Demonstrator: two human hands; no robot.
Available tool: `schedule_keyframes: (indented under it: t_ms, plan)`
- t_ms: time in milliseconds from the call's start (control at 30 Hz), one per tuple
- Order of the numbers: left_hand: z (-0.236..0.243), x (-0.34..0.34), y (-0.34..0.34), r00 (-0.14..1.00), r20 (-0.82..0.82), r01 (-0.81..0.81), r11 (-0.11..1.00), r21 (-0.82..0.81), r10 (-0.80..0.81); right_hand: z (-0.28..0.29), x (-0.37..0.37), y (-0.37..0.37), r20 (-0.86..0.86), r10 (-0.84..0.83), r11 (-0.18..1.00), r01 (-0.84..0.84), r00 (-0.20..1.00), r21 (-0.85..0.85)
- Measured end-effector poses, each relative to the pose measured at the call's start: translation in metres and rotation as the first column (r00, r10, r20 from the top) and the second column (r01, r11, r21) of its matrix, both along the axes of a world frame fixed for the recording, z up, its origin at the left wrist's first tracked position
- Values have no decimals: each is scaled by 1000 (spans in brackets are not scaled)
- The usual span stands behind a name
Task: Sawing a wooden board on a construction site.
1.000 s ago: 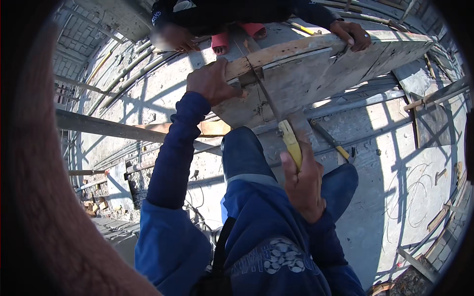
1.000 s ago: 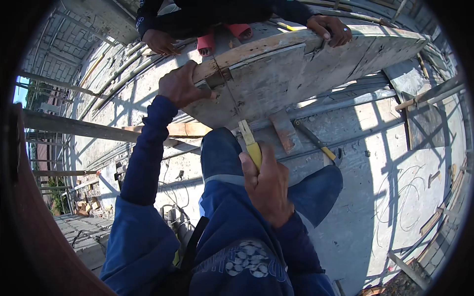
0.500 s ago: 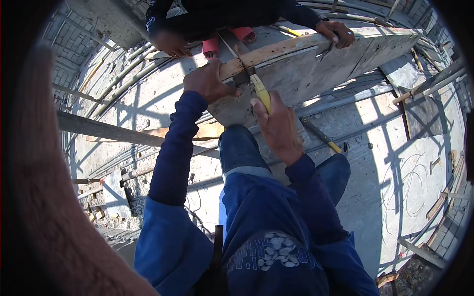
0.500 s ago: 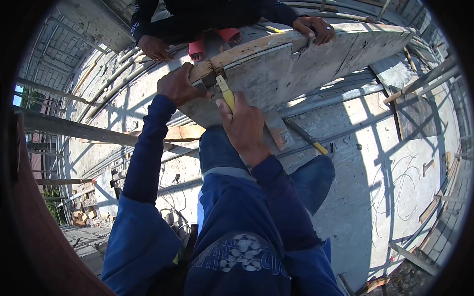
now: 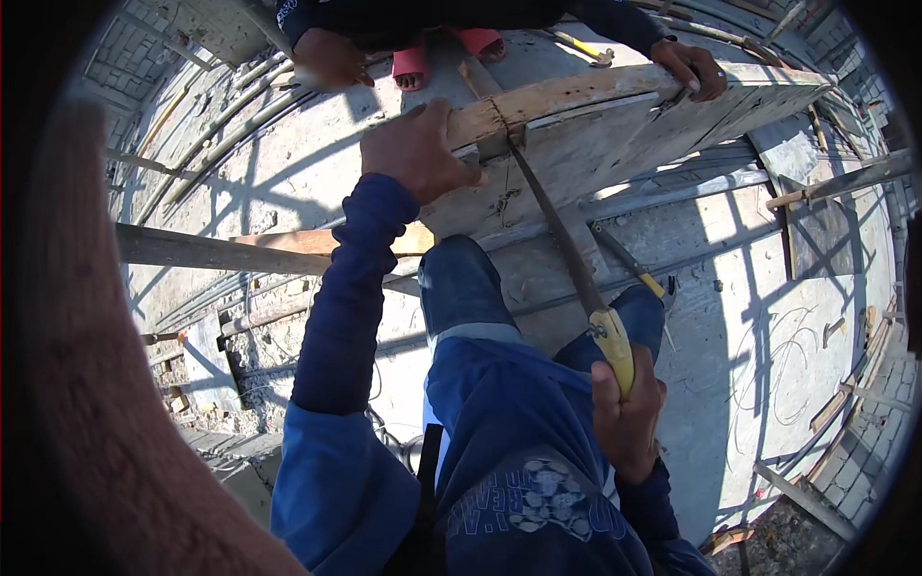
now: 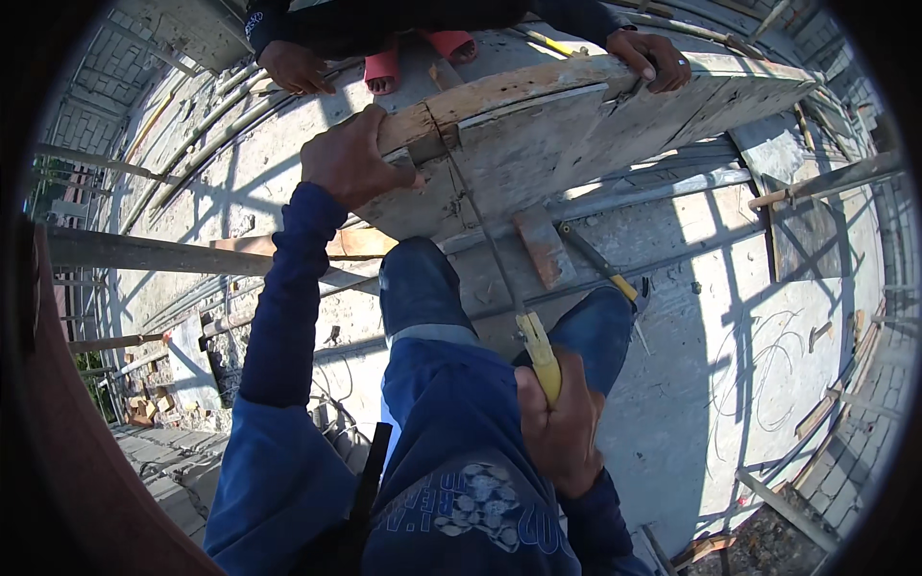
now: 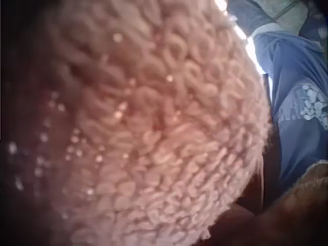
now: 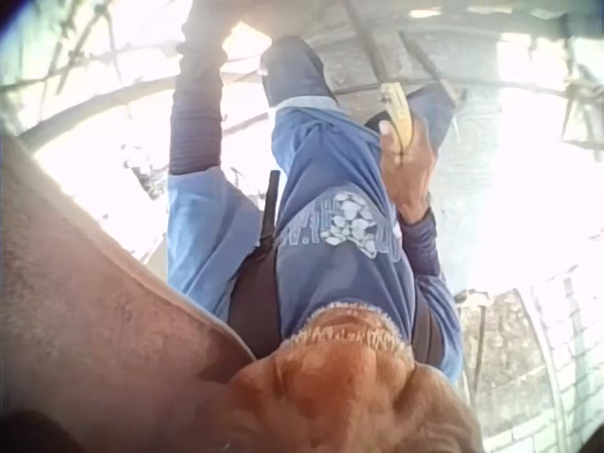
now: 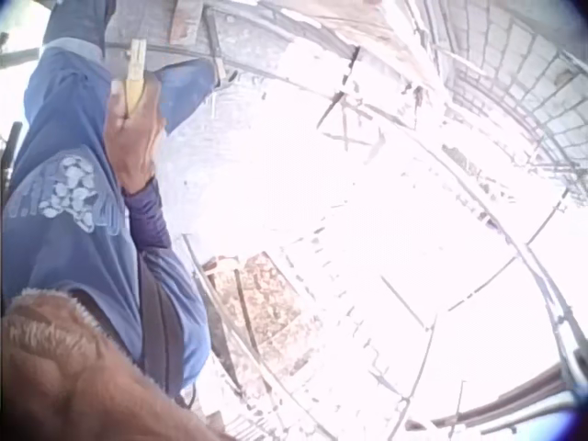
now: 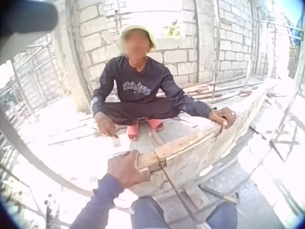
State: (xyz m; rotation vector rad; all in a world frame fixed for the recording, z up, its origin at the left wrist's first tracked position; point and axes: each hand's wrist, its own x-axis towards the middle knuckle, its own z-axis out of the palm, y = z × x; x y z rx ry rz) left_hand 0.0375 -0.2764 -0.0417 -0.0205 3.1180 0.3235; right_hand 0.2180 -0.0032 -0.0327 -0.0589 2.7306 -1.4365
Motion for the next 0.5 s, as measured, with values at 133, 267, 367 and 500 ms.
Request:
schedule_keyframes:
  t_ms: [133,267,367,500]
  plan:
    - [6,-3,1,999,-35,-17,1000,5,18,-13,-5,-5,-91,2,999,-6,996,-45]
    - [-3,-7,-1,998,37,-46,999,2,46,-23,-130,-70,-140,153,988,-156,978,-15]
    - [-5,1,-6,997,72,-18,1000,2,18,-24,-106,-72,-195,112,993,-116,974,-7]
    - [2,-9,-15,999,34,16,1000,18,-16,-8,-19,-23,-1,16,999,-16,1000,-51]
